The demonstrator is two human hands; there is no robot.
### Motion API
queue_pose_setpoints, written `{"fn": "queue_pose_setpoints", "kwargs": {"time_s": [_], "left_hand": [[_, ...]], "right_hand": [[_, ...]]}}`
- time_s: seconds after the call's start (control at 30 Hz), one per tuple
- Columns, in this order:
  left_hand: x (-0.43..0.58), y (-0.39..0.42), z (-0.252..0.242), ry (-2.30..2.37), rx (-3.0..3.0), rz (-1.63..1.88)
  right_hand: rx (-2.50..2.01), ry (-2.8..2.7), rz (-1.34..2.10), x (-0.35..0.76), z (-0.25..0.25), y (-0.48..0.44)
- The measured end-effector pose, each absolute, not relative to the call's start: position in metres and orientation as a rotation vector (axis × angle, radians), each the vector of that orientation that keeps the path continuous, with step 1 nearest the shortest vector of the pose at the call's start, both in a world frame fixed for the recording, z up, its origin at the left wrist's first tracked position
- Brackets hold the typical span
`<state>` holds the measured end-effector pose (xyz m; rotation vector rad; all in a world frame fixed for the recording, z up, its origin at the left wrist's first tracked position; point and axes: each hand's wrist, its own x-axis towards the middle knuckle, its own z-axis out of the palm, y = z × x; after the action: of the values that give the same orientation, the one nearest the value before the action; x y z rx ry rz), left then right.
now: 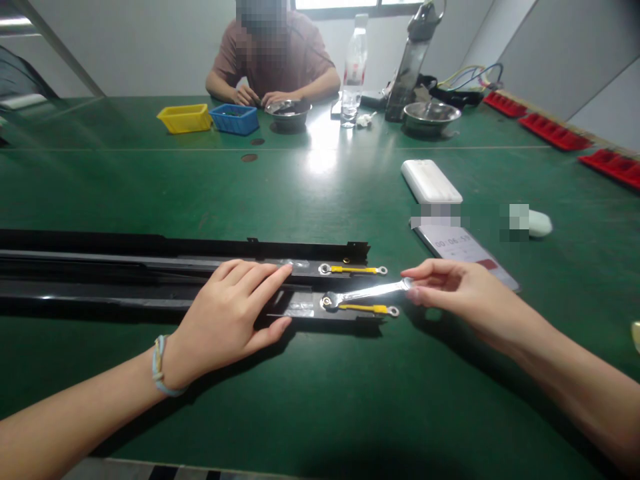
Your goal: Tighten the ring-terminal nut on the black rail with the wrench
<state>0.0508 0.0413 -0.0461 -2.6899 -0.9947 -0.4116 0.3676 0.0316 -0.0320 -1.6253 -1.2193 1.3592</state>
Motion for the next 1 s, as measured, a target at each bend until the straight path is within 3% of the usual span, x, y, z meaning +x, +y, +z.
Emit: {"fn": "queue_pose_setpoints", "kwargs": {"time_s": [1.0], "left_hand": [[0.049,0.042,-0.042,-1.009,-2.703,-0.428]], "right_hand": [[-1.524,-1.418,1.472,0.363,-0.007,0.017]]}}
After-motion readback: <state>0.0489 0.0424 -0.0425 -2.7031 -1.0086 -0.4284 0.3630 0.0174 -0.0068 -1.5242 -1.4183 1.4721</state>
